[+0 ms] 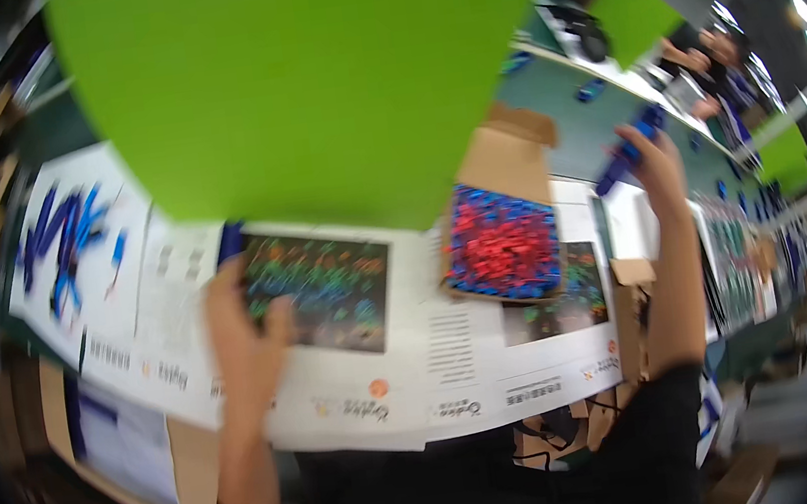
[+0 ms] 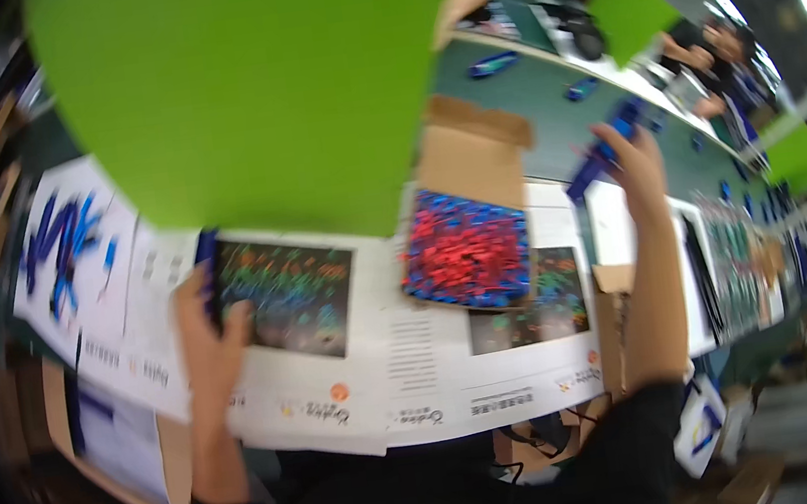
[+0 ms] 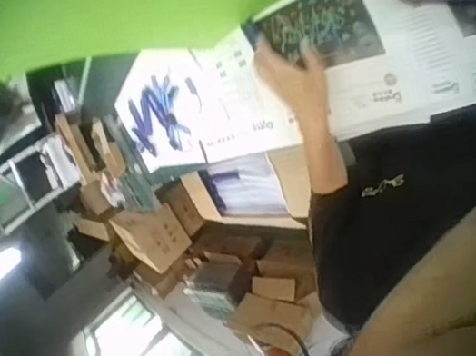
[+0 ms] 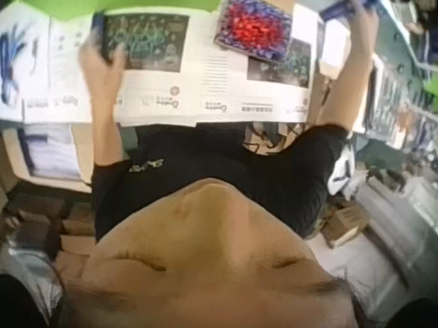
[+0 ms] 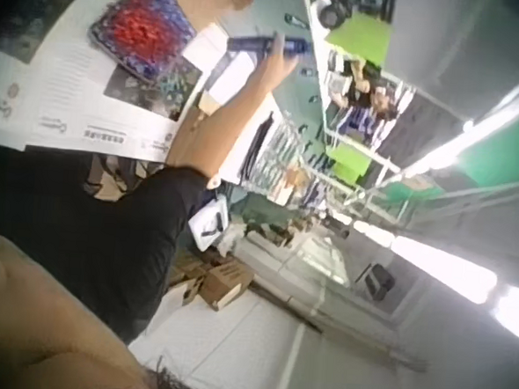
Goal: Assemble small electronic components by applying hot glue to a blue plastic casing and inserting a battery pack.
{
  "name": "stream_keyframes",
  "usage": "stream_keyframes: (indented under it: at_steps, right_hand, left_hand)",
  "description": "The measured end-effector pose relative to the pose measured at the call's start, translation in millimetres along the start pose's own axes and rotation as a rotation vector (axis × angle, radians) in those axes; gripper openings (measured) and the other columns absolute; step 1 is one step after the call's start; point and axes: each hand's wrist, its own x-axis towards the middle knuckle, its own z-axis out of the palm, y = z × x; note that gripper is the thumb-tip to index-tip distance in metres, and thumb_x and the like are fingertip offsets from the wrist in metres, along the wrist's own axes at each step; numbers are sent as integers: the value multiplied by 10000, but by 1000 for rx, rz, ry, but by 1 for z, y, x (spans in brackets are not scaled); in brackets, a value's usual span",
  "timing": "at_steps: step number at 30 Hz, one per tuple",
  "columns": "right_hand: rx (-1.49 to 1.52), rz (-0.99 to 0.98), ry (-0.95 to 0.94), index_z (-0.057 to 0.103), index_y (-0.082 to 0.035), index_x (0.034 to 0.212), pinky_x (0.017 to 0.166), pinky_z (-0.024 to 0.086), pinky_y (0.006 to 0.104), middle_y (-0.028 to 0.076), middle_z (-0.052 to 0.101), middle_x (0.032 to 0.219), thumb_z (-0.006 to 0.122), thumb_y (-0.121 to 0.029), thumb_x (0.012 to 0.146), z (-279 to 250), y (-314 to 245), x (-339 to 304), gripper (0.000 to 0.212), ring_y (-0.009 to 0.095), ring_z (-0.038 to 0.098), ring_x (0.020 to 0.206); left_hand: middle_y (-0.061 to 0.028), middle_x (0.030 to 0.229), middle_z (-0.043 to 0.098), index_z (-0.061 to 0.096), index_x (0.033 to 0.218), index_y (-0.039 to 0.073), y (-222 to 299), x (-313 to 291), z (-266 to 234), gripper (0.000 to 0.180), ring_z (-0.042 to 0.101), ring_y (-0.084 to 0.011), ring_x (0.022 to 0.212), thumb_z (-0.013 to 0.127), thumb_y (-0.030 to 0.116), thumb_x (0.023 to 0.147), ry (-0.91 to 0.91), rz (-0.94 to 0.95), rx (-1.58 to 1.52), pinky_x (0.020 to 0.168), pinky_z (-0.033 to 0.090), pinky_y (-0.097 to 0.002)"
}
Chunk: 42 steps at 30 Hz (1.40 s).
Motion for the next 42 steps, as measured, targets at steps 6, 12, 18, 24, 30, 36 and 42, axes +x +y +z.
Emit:
stream_keyframes:
  at_steps: [6,12,18,24,30,36,42]
  right_hand:
    - [-474,118,344,642,21,961,526,514,316,98,650,789,740,-186,701,-13,148,167,346,160,621,621]
    - [-924,71,301,642,-23,1033,873,476,366,181,646,1010,722,-252,667,24,179,167,439,316,610,989]
    - [-591,-462,-45,638,-43,930,723,505,381,165,644,891,617,-199,769,58,18,24,226,326,621,846]
    - [-729,-449,-883,498,-46,1174,769,492,412,165,610,1037,698,-297,747,78,-35,-197,535,341,612,904]
    - [-812,-404,-444,579,-99,1023,737,491,405,108,629,929,679,-167,696,41,-35,-225,348,300,620,866]
    - [-904,-472,-312,578,-112,974,589,489,346,51,601,802,723,-126,657,45,-41,-245,349,250,621,700]
    - [-907,-469,-366,582,-123,965,608,476,346,42,581,776,698,-109,657,52,-37,-247,329,242,610,721]
  left_hand:
    - [-229,1059,482,475,1190,-39,-68,6,-22,546,483,-408,991,697,133,722,-169,-164,494,865,404,-430]
    - [-128,1081,541,474,1261,12,-28,-2,-40,560,507,-230,862,704,67,753,-260,9,210,773,424,-313]
    - [-110,1072,552,417,1322,56,33,-6,-23,717,544,-193,954,763,-5,697,-526,-38,-95,822,447,-294]
    - [-146,1007,556,400,1279,18,105,-30,50,703,573,-256,967,732,38,659,-675,125,-515,872,452,-353]
    - [-148,1192,520,346,1315,27,117,-57,109,706,526,-224,1117,736,10,726,-818,-135,-1114,970,415,-348]
    - [-217,1274,487,364,1295,3,119,-74,111,600,587,-199,953,684,76,793,-870,-268,-1347,781,486,-322]
    - [-194,1357,413,329,1333,-13,108,-87,104,583,465,-233,1185,565,298,901,-895,-178,-1453,923,426,-356]
